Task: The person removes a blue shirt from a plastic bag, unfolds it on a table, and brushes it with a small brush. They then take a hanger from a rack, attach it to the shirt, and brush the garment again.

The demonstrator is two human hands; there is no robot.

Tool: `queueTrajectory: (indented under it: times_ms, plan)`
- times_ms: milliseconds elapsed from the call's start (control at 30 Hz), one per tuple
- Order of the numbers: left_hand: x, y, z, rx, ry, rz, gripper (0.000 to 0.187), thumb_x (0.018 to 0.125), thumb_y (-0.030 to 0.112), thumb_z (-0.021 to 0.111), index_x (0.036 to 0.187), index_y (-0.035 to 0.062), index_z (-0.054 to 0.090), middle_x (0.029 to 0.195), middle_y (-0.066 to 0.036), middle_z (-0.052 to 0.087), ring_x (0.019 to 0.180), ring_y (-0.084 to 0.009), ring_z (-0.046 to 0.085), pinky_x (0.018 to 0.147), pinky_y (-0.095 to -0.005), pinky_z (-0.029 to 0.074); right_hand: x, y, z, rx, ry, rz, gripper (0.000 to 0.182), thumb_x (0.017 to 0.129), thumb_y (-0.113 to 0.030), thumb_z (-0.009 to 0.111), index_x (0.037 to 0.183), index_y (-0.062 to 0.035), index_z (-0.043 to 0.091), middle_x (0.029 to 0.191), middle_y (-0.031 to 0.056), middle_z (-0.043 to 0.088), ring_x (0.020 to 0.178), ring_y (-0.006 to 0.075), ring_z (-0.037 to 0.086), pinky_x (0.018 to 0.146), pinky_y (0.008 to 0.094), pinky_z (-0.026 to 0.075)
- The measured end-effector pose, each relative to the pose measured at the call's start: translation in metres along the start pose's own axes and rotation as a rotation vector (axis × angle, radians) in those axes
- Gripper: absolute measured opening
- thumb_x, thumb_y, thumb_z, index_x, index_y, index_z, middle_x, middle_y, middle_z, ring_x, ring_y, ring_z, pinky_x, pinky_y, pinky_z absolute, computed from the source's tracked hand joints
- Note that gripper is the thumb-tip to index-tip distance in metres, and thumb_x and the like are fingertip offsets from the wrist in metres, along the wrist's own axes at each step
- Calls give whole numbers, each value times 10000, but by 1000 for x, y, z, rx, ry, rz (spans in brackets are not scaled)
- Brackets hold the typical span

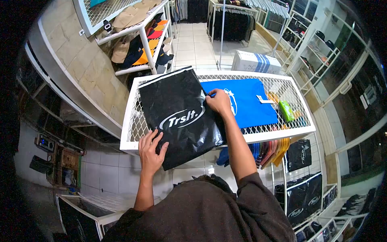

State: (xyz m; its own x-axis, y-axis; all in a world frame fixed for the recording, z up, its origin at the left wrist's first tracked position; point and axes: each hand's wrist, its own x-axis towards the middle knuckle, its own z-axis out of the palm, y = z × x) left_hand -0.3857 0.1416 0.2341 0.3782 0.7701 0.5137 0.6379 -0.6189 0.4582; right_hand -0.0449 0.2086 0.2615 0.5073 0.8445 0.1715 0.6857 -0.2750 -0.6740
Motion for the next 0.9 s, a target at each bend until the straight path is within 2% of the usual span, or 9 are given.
queueTrajectory:
  times_ms: [100, 167, 233, 400, 567, 633, 700, 767, 900]
  plan:
    - [-1, 1, 1, 17, 21, 12, 423, 890, 323, 738, 1230, 72, 721, 1327, -129, 653, 1302, -334, 536, 1134, -510, 319, 17, -2, 2, 56, -162, 26, 418, 802, -428, 782, 948, -36, 776, 905, 219, 748, 872, 368, 723, 816, 404, 548]
    - [0, 2, 2, 38, 39, 22, 423, 884, 326, 743, 1222, 72, 724, 1317, -123, 657, 1286, -326, 544, 1123, -498, 325, 27, 6, 9, 92, -145, 34, 422, 820, -449, 783, 919, -39, 778, 847, 183, 749, 810, 331, 721, 776, 391, 541]
    - [0, 6, 2, 45, 39, 10, 413, 885, 323, 742, 1212, 71, 728, 1310, -117, 661, 1273, -320, 549, 1108, -489, 333, 33, 18, 14, 290, -84, 160, 354, 884, -352, 767, 812, -6, 736, 707, 44, 685, 629, 135, 604, 612, 313, 468]
    - [1, 7, 3, 32, 76, 12, 408, 858, 327, 762, 1179, 76, 743, 1255, -108, 675, 1210, -312, 566, 1104, -476, 332, 36, 14, 13, 712, -301, 273, 202, 845, -131, 813, 1020, -49, 756, 866, 59, 743, 708, 147, 686, 663, 274, 566]
    - [19, 17, -11, 55, 36, 10, 389, 829, 284, 801, 1154, 77, 750, 1101, -82, 720, 1179, -286, 569, 1111, -533, 314, 35, -7, 3, 853, -292, 332, 287, 861, -181, 820, 1060, 18, 762, 920, 73, 747, 765, 141, 675, 700, 283, 553]
    - [45, 15, -11, -18, 50, 31, 350, 828, 302, 807, 1112, 100, 767, 884, -26, 700, 1088, -265, 611, 1139, -564, 285, 32, -15, -1, 685, -215, 100, 281, 889, -202, 802, 1061, 17, 764, 949, 57, 749, 828, 116, 659, 759, 272, 530]
    - [84, 13, -23, -30, 76, 129, 315, 843, 224, 798, 1113, 67, 754, 986, -82, 743, 1059, -284, 626, 1037, -500, 405, 32, -25, -13, 669, -262, 5, 282, 918, -227, 781, 1078, 5, 760, 962, 47, 746, 869, 97, 634, 790, 265, 506]
    - [129, 7, -26, -150, 187, 170, 290, 868, 217, 775, 1113, 63, 753, 980, -95, 713, 1061, -301, 623, 1034, -452, 433, 32, -41, -29, 608, -331, -330, 269, 944, -229, 756, 1099, -10, 753, 952, 32, 739, 860, 92, 624, 775, 260, 502]
    - [216, -1, -49, -375, 233, 232, 373, 943, 221, 711, 1260, 29, 670, 1186, -169, 675, 1146, -325, 613, 1023, -377, 441, 22, -98, -78, 604, -600, -460, 211, 963, -174, 729, 1123, -39, 750, 922, -4, 716, 861, 63, 603, 802, 249, 500]
